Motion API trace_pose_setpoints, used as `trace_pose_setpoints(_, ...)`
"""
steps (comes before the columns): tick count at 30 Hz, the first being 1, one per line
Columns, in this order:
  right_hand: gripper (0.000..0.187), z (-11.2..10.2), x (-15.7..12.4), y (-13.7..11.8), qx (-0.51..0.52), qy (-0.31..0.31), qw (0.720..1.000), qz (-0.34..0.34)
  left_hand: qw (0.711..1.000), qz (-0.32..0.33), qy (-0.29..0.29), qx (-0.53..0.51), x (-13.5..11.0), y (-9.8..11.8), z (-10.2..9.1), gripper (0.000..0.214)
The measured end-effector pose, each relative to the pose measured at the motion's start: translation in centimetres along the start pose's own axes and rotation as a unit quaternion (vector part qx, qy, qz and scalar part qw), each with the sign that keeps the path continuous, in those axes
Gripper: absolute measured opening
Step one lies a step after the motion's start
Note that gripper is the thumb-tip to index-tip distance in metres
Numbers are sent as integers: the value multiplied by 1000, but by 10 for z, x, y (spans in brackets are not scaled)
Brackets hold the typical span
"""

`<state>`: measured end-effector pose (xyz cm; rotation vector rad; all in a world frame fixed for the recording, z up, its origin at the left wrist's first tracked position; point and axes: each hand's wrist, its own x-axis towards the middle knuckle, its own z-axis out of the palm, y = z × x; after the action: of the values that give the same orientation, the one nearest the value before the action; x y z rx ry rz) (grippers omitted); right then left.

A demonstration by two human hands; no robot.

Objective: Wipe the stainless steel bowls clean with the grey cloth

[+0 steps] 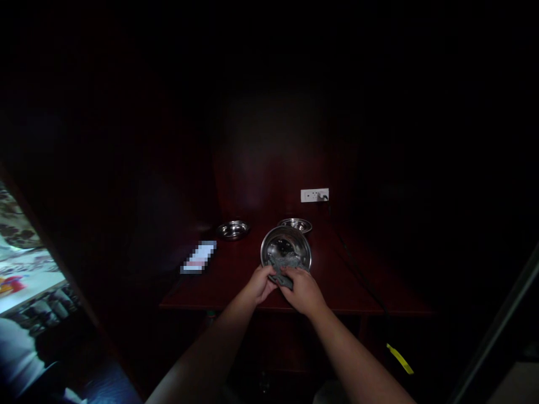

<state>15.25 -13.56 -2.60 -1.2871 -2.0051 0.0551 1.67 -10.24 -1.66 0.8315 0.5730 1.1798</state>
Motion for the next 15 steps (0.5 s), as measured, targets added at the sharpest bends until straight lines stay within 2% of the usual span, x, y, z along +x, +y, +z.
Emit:
trace_pose_setpoints(4, 37, -1, 1, -1, -37, 15, 999, 37, 1000, -2, -6, 11, -3, 2, 2, 33)
trace_pose_setpoints(11, 39, -3, 0, -2, -21, 45, 999, 15, 999, 2, -24, 23, -5, 4, 5, 46)
trace_pose_setpoints(15, 40, -1, 0, 1, 3, 57, 998, -3, 999, 3, -36, 29, -5, 5, 4, 42)
